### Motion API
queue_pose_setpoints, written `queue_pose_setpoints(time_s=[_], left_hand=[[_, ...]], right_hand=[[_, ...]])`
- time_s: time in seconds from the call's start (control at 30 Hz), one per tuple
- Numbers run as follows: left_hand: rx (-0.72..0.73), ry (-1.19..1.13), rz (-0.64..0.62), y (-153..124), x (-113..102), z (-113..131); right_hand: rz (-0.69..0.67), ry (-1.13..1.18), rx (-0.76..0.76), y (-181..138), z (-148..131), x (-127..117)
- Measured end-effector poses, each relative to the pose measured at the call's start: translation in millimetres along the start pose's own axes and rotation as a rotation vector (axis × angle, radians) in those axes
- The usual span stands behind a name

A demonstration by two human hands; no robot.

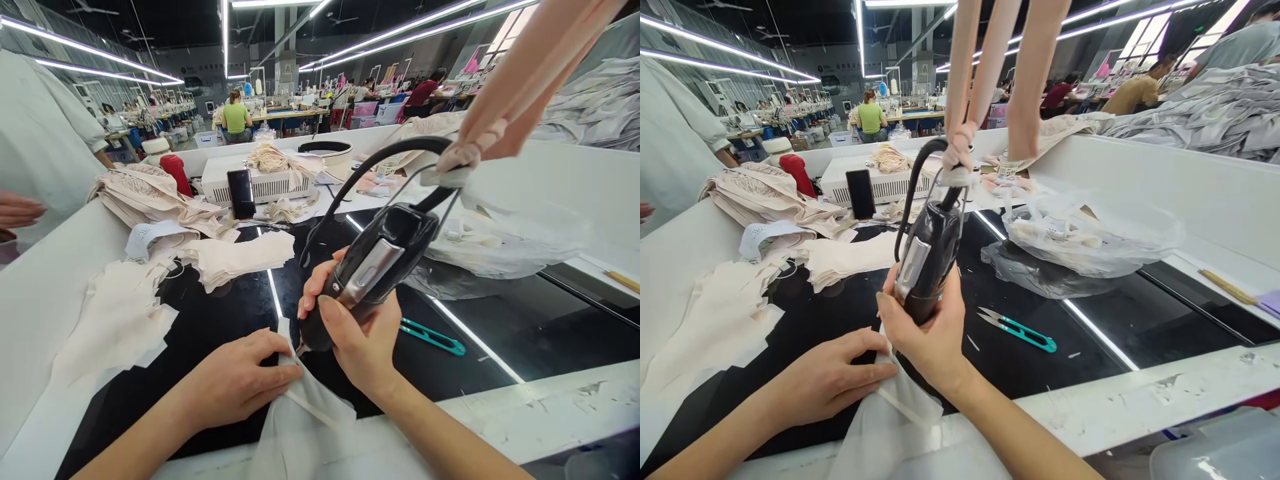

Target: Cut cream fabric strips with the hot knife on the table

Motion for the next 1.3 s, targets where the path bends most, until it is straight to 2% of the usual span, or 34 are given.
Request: queue_pose_setpoints(time_s=[0.27, 0.9, 1.13, 1.3], left_hand=[[0.01, 0.073, 0.069, 3.1, -0.4, -2.1], [-0.017, 0.015, 0.027, -3.1, 0.3, -0.7], [-0.047, 0.017, 0.008, -1.1, 2.0, -1.2], [-0.08, 0.009, -0.006, -1.0, 3.2, -3.7]], right_hand=[[0.017, -0.051, -0.002, 6.4, 5.9, -8.8], [0.025, 0.02, 0.023, 6.7, 5.0, 1.1], [0.023, -0.042, 0.03, 7.7, 10.6, 0.9], [0.02, -0.077, 0.026, 9.0, 4.8, -5.5]])
Point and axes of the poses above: each hand's wrist, its own y-axis towards the middle knuckle, its own x-axis out of the palm, z = x × y, the point moved 7 cm from there along y, towards the middle knuckle, and after that the axes turned 2 degrees about -y, right-handed, at the moved point
